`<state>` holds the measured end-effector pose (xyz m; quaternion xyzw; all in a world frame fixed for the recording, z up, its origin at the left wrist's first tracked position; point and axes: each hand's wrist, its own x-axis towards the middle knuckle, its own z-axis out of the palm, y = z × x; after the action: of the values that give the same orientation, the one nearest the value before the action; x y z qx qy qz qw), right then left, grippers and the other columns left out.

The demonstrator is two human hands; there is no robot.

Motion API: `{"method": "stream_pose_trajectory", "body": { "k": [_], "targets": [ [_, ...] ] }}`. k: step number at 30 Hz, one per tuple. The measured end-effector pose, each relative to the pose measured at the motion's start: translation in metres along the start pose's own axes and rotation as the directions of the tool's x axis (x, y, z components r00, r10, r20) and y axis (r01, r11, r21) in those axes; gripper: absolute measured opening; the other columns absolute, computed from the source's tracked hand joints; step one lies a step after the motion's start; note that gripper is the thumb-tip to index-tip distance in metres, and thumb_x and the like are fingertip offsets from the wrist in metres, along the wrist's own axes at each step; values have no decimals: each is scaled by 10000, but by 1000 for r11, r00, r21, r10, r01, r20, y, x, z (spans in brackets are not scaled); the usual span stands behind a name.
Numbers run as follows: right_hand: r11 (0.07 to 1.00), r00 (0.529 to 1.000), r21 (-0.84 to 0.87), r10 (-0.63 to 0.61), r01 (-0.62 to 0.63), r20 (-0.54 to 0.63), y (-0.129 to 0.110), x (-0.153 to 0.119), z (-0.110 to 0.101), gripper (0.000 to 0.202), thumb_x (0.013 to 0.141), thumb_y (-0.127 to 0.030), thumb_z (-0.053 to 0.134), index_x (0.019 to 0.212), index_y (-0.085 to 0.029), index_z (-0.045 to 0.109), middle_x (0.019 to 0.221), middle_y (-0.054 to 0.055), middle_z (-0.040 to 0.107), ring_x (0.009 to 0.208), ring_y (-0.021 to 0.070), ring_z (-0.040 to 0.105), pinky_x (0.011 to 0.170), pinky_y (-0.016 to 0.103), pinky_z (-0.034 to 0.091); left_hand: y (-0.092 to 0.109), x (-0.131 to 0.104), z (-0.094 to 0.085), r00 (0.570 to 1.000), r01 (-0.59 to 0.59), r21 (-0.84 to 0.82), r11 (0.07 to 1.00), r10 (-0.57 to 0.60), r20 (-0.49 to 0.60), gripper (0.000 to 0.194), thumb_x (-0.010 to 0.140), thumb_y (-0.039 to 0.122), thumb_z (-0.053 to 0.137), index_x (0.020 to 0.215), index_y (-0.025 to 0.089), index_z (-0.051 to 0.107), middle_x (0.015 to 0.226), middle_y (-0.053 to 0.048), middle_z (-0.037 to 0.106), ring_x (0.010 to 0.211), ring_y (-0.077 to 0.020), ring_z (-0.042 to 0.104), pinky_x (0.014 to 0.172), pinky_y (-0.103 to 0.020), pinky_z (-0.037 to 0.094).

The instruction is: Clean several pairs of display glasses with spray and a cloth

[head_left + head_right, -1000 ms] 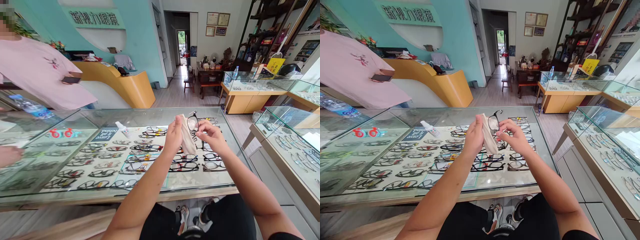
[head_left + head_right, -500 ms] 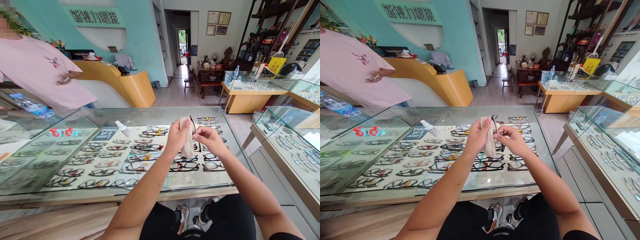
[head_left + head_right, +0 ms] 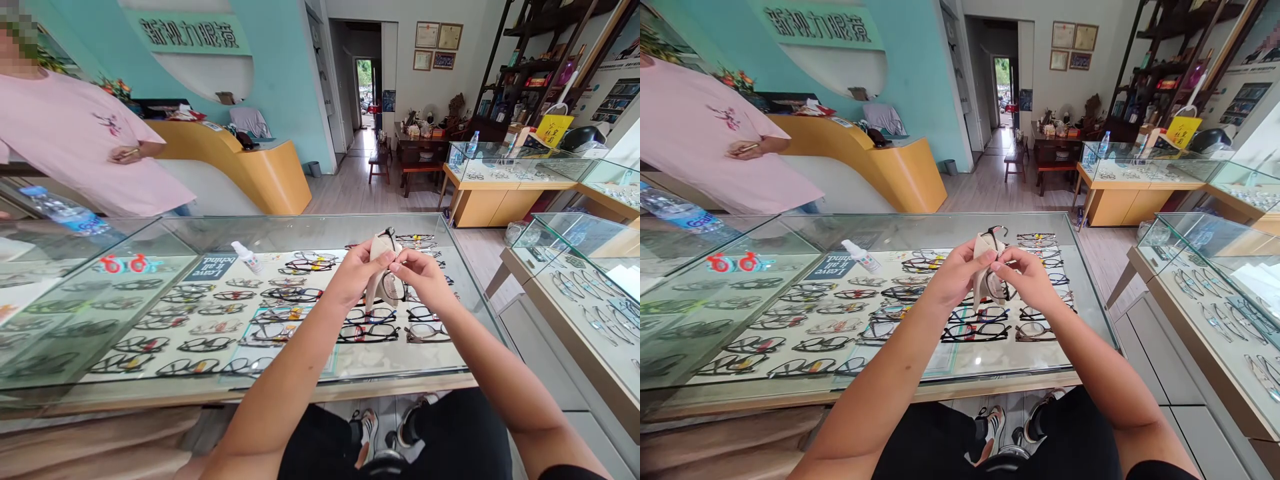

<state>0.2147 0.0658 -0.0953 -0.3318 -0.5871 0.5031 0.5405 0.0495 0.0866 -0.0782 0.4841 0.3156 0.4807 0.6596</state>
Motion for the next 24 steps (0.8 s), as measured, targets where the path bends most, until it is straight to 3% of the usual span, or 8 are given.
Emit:
{"method": "stream_pose_trajectory", "body": {
  "k": [5, 9, 14, 24],
  "targets": [
    [999, 1000, 38, -7, 7, 2, -5, 0, 0, 491, 757, -681, 917, 766, -229, 723, 830, -15, 633, 820, 156, 546, 819, 324, 446, 2, 0, 0, 999, -49, -40, 998, 48, -25, 601, 501, 533, 1087, 823, 165, 736, 715, 29, 682, 635, -104, 586, 605, -231, 496],
    [995, 998, 87, 54, -57, 37, -4, -1, -2, 503, 773, -681, 908, 759, -224, 697, 777, -27, 592, 763, 145, 520, 777, 313, 432, 6, 0, -2, 999, 18, -44, 999, -16, 52, 611, 481, 443, 1106, 890, 173, 741, 733, 36, 705, 621, -105, 603, 614, -240, 531],
    [978, 990, 161, 120, -131, 74, 3, 0, -4, 534, 731, -694, 931, 778, -223, 682, 780, -24, 606, 745, 148, 547, 777, 315, 471, 8, 0, -5, 995, 65, -2, 998, -65, 72, 642, 479, 452, 1104, 930, 159, 754, 756, 26, 730, 609, -104, 622, 608, -241, 553],
    [966, 978, 173, 171, -190, 119, 1, -1, -8, 529, 747, -690, 925, 797, -229, 670, 839, -10, 611, 820, 167, 563, 823, 320, 467, -1, 2, -3, 995, -96, 102, 990, 98, -15, 562, 502, 481, 1072, 809, 157, 731, 669, 29, 658, 580, -109, 563, 536, -232, 482]
  ]
}}
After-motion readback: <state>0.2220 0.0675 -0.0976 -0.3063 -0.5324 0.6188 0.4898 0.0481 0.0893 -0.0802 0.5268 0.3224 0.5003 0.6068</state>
